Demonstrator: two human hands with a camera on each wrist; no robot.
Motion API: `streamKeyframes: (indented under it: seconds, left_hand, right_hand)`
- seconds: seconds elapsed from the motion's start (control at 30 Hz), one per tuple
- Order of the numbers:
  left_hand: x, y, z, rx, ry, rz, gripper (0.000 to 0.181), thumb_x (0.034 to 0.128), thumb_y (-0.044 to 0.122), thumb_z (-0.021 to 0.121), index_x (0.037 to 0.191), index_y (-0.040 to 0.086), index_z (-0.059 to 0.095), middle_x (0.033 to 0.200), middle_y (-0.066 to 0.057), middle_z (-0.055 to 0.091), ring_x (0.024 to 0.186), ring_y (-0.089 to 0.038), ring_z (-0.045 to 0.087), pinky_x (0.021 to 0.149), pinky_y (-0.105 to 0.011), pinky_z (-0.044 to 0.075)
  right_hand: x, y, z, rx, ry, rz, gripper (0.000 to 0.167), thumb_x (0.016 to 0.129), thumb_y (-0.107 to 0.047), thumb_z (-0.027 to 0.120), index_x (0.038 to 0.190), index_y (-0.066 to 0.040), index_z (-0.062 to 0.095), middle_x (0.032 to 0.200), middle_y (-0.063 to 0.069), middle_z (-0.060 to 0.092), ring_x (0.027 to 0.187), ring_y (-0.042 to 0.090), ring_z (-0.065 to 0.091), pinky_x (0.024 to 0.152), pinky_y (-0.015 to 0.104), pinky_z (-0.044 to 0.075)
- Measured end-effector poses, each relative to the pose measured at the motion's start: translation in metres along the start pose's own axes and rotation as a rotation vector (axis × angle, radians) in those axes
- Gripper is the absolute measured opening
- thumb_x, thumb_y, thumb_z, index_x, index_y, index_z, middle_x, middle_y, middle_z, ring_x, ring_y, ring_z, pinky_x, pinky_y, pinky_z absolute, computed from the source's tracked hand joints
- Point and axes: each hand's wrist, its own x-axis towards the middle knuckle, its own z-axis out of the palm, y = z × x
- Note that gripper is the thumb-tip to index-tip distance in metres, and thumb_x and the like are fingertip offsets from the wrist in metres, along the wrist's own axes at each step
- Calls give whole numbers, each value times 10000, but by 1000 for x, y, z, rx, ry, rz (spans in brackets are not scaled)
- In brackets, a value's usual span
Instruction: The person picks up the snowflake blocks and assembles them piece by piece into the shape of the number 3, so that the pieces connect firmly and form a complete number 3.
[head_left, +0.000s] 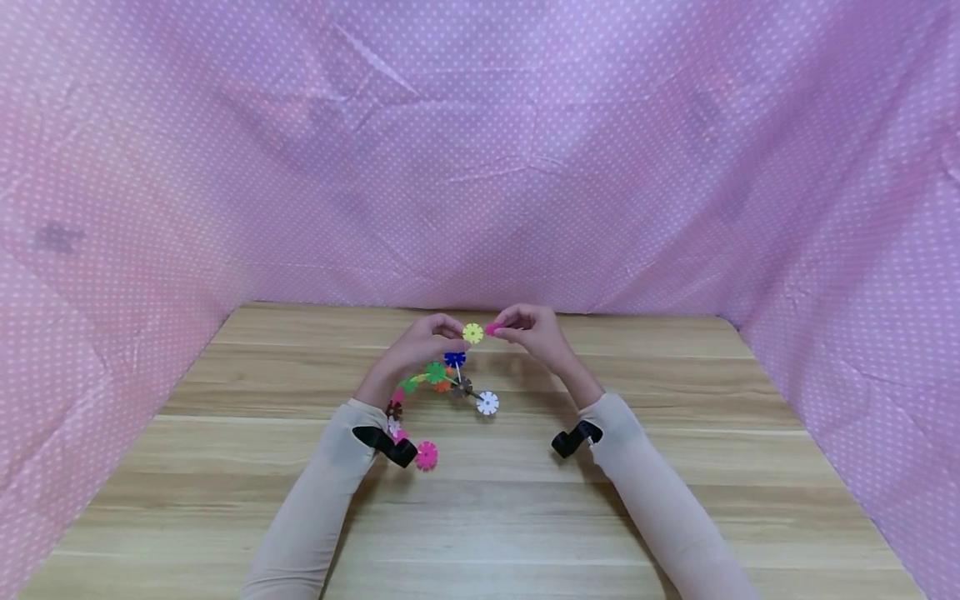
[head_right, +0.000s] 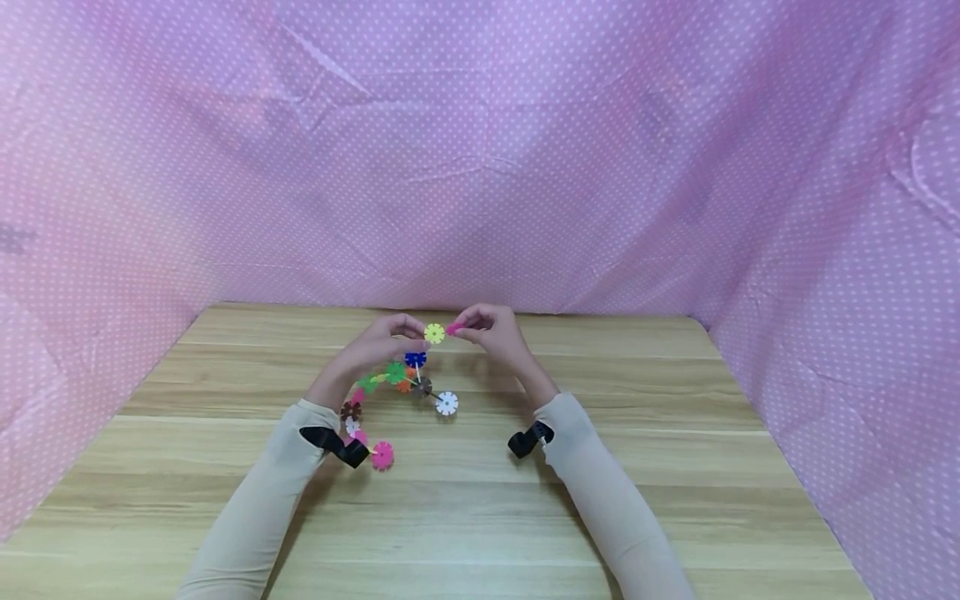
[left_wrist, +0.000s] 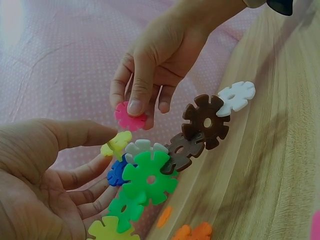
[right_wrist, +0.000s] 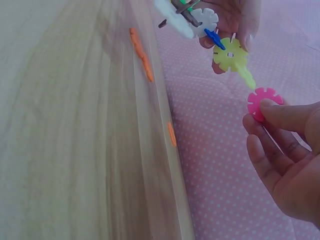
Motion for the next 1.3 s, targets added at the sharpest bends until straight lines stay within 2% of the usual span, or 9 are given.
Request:
streamKeyframes:
  seconds: [0.23,0.5,0.63,0.73,0.83,1.0,1.13,1.2,1.3]
  left_hand:
    - [0,0,1,-11,-5,4,348,955,163,706,1255,30,591,1203,-140,608,995,-211,624,826,-285,549]
    - [1,0,1,-20,-16,18,355,938,136,719,1247,14,592,1181,-134,600,983,-204,622,826,-291,563]
    - [0,0,1,-20,-17,28,345,931,124,725,1231,10,599,1161,-126,604,966,-197,619,804,-280,558]
    - [-1,1,0,-14,-17,33,336,929,125,727,1219,9,604,1148,-121,607,954,-192,612,787,-273,547]
    - [0,1,0,-11,-21,34,329,930,124,724,1215,10,606,1148,-120,609,949,-190,608,774,-271,536]
    - [1,-1,0,-20,-30,20,321,937,121,715,1219,16,603,1164,-128,621,960,-190,613,769,-268,524]
    - [-1,0,-1,-40,-51,1,344,943,126,707,1245,11,588,1172,-130,636,967,-184,622,770,-258,522]
    - [-1,0,-1,-50,-60,-4,348,943,123,706,1247,6,584,1174,-129,640,968,-183,627,772,-257,532]
    - [-1,0,-1,-71,-73,-4,340,938,98,705,1235,-14,583,1139,-116,643,947,-176,630,764,-251,543]
  right_hand:
    - [-2,-1,2,3,0,4,145,880,3,766,1000,72,723,997,252,749,756,134,708,697,319,612]
    - [-3,-5,5,2,14,4,120,880,4,765,985,53,732,983,222,762,744,143,713,692,361,612]
    - [-4,-4,5,4,-4,-10,111,883,19,755,985,53,728,993,219,762,836,342,738,749,466,625]
    - [-3,-3,6,10,-12,-12,102,886,27,748,980,63,727,996,235,758,894,453,716,762,476,626]
    - [-3,-2,6,14,-4,-9,97,887,27,748,972,70,729,993,251,754,865,391,729,741,413,630]
    - [-3,-1,7,40,-3,-14,120,874,42,754,974,100,720,995,290,739,778,181,715,685,235,592]
    - [-3,0,7,61,-5,-8,119,867,58,752,970,103,715,990,284,739,763,150,704,677,191,574]
    - [-3,0,7,76,-5,-2,113,866,63,749,968,97,716,986,271,744,791,251,722,684,202,583]
    - [-3,1,8,99,-3,1,118,862,70,750,969,103,714,978,265,747,779,221,724,688,209,590]
